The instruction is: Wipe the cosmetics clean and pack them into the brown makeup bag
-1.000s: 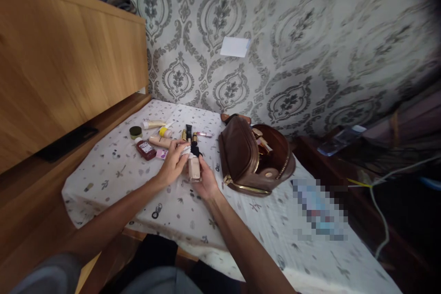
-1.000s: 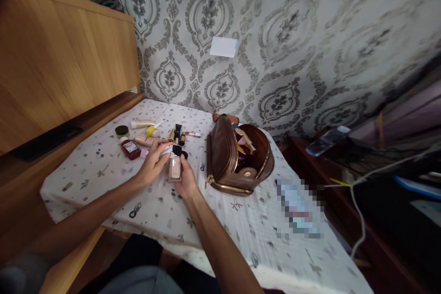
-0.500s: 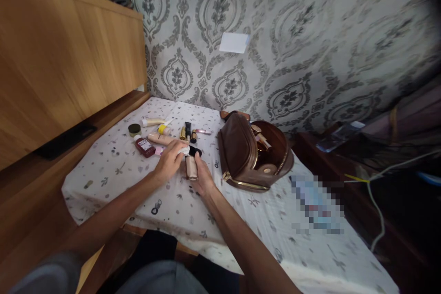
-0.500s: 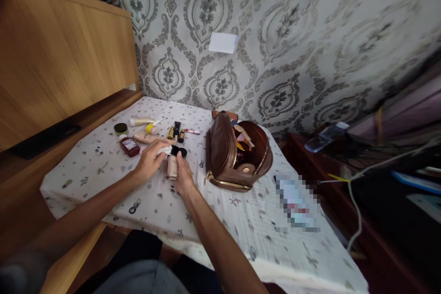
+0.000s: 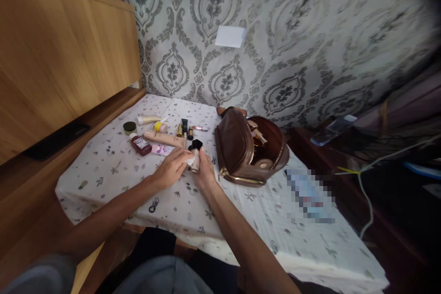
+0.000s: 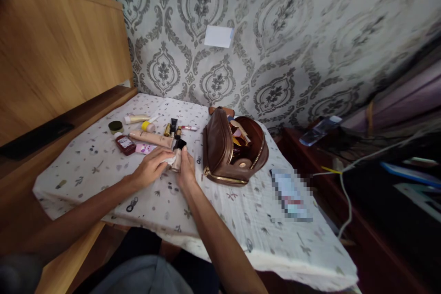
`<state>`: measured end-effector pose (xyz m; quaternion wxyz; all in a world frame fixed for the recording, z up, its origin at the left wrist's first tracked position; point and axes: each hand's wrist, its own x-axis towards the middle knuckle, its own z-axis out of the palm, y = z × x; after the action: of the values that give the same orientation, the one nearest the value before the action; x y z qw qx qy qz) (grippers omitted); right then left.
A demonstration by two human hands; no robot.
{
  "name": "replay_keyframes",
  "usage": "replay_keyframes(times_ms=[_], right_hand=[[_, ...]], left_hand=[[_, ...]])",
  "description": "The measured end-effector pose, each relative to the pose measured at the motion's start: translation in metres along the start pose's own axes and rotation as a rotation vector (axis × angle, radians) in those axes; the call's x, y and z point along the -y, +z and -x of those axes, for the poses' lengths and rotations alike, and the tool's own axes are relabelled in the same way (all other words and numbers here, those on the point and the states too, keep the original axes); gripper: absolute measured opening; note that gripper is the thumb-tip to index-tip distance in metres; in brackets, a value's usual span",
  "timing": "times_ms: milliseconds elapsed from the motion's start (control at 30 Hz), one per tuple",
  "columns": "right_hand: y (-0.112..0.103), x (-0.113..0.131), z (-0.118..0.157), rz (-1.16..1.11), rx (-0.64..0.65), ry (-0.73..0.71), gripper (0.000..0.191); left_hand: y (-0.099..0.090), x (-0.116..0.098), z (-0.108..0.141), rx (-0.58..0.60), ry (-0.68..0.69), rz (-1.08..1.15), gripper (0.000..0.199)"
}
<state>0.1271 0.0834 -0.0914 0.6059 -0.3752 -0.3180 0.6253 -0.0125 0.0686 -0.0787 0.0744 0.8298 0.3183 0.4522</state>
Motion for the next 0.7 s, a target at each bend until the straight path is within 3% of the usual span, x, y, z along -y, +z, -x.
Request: replay_keyframes(times_ms=[200,400,500,700], right_hand=[[-0.009,0.000,-0.005,-0.074,-0.161,-0.047,0.046],[-0.015,0.000,-0.010,-0.075,-0.210,-0.015,0.038],[-0.010,0.002,-0.008,-0.082,-0.171,0.090,0.037],[0.004,0.011,0.007,-0.170,0.066,0.216,0.030]], left_hand=[[-0.001,-0.013,0.003,0.051,0.121,-0.002,0.032],[-0.001,-0.020,0.000,0.067,0.224,0.009,0.029],[0.000,-0.021,-0.001,0.057,0.242,0.018,0.027],[-0.001,-0.016,-0.003,-0.033,0.181,0.011,0.030]])
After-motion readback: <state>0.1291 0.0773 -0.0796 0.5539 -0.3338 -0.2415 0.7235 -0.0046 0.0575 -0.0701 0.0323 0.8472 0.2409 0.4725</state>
